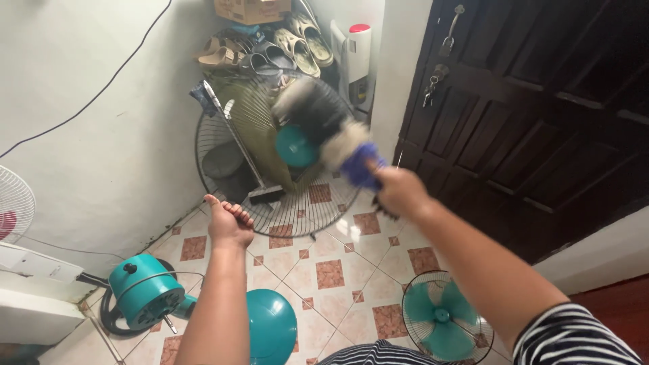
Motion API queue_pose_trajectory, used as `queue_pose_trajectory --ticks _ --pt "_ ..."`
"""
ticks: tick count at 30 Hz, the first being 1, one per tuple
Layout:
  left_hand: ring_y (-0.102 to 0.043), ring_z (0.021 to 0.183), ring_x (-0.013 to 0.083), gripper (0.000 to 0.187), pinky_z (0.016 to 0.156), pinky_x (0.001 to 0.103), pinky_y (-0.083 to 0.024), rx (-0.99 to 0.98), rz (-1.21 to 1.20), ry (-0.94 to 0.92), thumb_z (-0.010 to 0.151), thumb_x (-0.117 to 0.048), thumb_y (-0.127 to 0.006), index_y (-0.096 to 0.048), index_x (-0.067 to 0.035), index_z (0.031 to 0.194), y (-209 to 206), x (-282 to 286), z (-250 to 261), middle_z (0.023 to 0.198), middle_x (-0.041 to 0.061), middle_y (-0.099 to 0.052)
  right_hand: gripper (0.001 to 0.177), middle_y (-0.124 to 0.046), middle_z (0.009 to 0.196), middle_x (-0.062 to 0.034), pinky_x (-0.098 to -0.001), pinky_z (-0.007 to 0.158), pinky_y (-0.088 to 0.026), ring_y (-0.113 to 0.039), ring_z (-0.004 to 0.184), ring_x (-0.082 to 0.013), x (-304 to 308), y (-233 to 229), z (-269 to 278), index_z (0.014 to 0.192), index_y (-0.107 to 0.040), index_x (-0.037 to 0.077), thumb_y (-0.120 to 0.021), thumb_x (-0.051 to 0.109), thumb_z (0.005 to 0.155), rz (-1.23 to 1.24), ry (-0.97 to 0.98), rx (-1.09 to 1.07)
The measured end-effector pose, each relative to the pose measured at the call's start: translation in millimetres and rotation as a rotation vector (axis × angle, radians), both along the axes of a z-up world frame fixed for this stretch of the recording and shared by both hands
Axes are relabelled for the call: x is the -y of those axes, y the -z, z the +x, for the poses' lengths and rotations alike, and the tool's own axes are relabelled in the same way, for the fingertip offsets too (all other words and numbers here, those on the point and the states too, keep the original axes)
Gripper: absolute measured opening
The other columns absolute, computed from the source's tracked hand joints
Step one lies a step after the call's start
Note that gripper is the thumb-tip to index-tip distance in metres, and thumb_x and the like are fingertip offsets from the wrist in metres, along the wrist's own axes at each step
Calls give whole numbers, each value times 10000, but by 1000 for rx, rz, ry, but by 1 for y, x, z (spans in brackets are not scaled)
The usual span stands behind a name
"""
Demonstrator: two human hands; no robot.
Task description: Cleaning the components of a disassembled electric fan using a duster.
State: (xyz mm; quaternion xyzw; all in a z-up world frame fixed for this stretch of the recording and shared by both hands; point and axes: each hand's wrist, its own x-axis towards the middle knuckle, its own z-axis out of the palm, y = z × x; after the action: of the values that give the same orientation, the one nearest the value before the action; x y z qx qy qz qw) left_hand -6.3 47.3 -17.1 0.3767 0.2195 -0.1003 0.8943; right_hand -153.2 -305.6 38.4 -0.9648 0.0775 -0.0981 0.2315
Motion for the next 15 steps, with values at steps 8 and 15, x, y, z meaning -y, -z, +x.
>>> queue_pose_trajectory --ticks 8,15 --pt "-282 495 91 573 477 255 -260 138 83 166 960 -729 -471 -363 -236 690 13 -2 -2 584 -78 -300 561 -753 1026 -177 -365 794 -552 -690 886 -263 11 -7 8 1448 -590 144 -633 73 893 478 141 42" --pt "-299 491 86 571 472 257 -286 110 74 129 959 -730 -446 -366 -233 690 19 -6 1 581 -87 -318 634 -746 1058 -238 -310 915 -530 -727 956 -263 -43 32 -34 1486 -529 125 -671 138 868 394 107 -19"
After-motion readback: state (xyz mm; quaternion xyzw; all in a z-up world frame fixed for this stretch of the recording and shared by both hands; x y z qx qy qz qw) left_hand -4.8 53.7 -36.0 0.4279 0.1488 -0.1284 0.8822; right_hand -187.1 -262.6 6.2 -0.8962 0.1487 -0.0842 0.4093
